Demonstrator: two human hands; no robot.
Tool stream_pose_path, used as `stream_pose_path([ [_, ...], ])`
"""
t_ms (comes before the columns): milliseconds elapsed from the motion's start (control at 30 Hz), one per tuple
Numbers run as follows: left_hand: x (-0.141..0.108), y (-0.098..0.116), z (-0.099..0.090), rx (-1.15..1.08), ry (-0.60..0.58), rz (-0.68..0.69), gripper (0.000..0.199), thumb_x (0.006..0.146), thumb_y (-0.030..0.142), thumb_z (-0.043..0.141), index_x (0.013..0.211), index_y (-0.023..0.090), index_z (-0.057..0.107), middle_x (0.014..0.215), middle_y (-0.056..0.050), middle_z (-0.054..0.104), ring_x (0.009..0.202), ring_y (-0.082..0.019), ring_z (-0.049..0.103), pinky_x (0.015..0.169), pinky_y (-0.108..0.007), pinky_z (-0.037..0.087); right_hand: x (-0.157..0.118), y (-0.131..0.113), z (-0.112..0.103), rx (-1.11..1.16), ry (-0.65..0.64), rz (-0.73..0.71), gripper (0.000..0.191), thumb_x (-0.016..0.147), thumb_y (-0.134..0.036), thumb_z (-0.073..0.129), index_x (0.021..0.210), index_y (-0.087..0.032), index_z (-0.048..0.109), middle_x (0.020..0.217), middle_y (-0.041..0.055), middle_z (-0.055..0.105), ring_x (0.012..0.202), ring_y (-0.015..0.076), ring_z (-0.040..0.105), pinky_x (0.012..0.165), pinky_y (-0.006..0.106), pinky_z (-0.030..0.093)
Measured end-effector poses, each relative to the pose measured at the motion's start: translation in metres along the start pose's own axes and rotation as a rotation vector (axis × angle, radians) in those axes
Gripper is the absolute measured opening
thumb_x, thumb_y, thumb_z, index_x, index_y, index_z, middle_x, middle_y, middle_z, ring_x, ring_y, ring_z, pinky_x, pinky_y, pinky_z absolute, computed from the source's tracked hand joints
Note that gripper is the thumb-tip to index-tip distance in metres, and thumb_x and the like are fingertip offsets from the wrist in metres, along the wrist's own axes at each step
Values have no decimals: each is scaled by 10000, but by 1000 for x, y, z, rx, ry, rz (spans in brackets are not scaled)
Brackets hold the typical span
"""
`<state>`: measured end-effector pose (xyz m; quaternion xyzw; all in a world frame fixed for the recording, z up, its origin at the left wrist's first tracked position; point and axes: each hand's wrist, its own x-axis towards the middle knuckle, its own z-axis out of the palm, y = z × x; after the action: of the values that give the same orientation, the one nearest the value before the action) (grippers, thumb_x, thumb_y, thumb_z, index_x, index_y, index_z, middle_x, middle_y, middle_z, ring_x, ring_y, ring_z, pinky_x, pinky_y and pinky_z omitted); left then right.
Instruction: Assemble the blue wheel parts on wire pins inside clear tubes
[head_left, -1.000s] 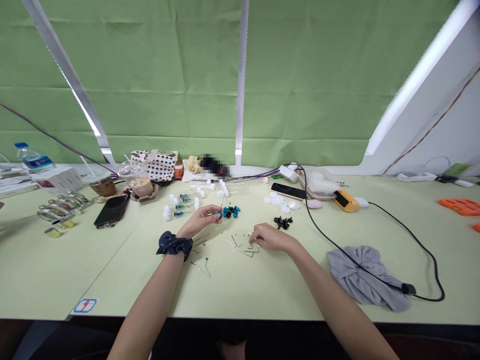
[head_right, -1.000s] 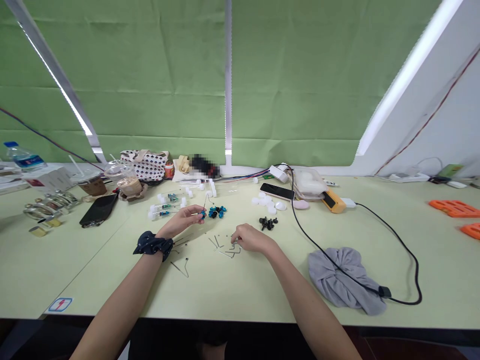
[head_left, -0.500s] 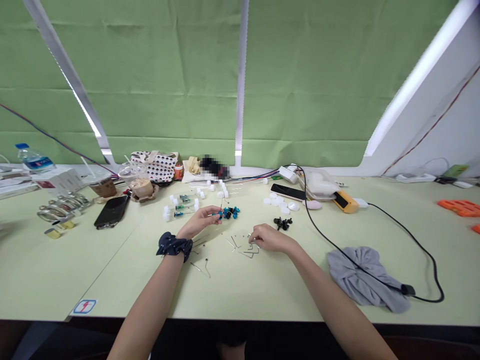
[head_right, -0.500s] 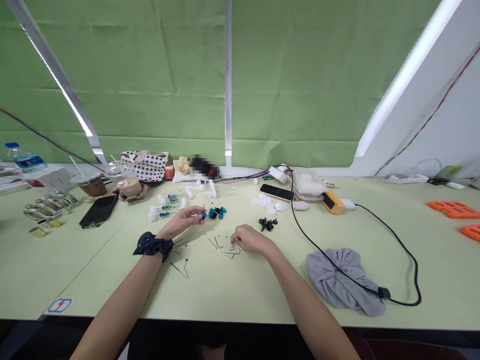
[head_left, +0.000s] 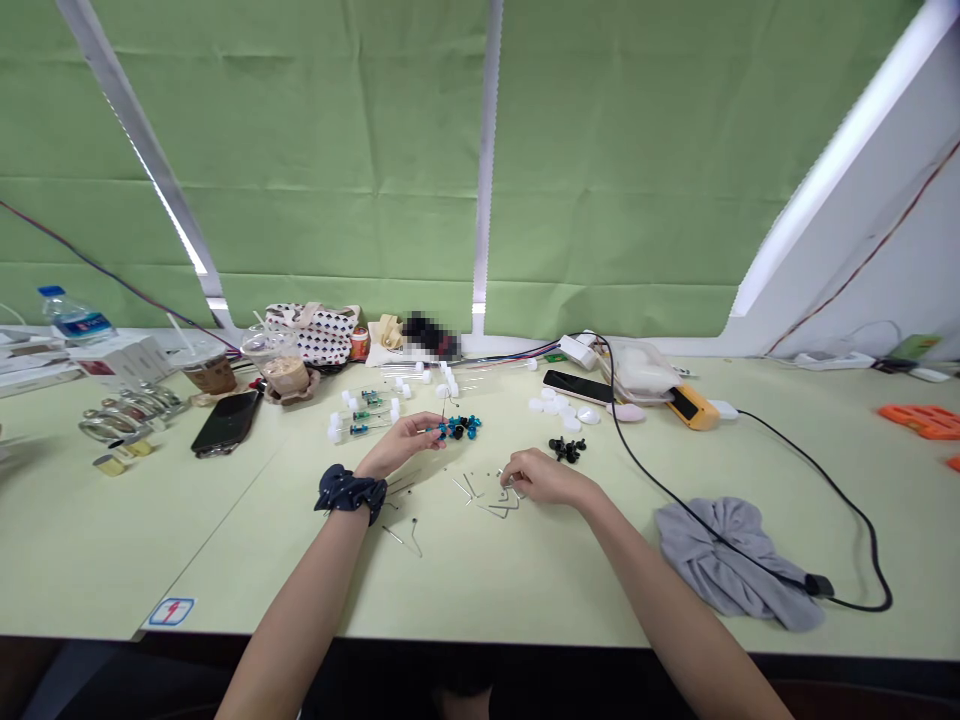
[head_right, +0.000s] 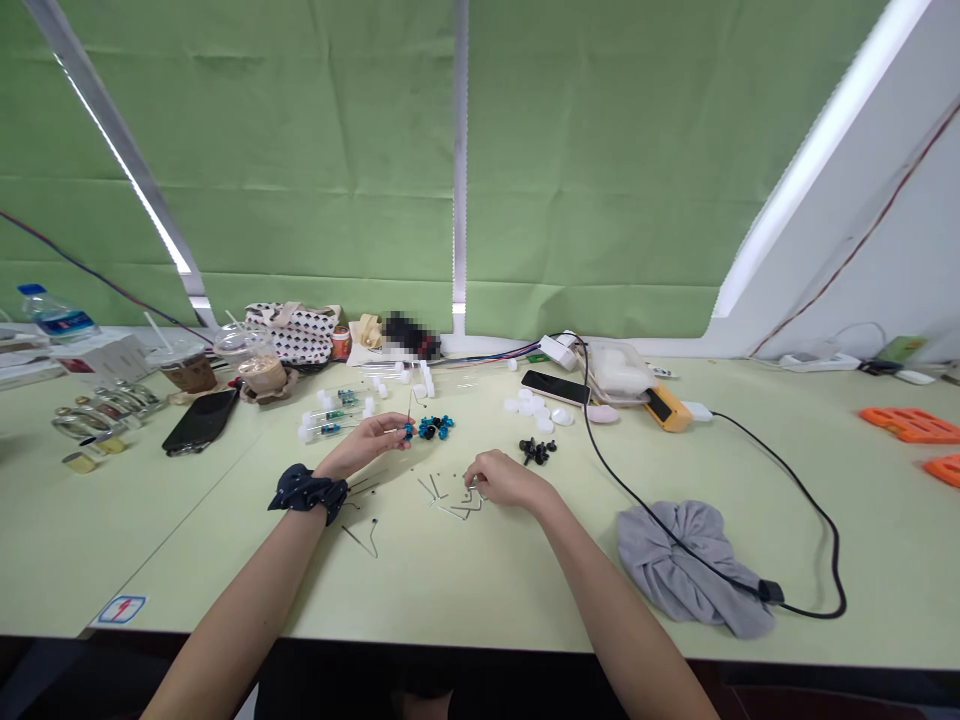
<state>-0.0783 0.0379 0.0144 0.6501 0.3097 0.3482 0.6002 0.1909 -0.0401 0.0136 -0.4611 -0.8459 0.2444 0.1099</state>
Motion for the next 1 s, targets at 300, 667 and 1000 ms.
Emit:
stream_pose_path([
  [300,-1,1,0,13,-2,-4,408,717,382,651,1044,149,582,1049,-101,607,779,-150,605,822,-351,444,-1,3,1,11,-7,1,348,697,-30,448,895,-180,691,813,51,614,678,127,537,605,209,387],
  [667,0,-2,-1,4,-12,3,373,723,356,654,1033,160,589,1025,-86,613,768,-141,612,812,-335,443,-1,2,2,21,-33,-34,339,703,-35,447,902,-179,681,795,44,622,649,122,529,570,201,369],
  [1000,0,0,0,17,-8,3,382,716,362,659,1032,157,593,1018,-87,617,777,-150,615,813,-339,445,-2,1,4,28,-53,-39,335,698,-35,450,896,-175,681,791,48,621,649,119,537,575,201,376],
])
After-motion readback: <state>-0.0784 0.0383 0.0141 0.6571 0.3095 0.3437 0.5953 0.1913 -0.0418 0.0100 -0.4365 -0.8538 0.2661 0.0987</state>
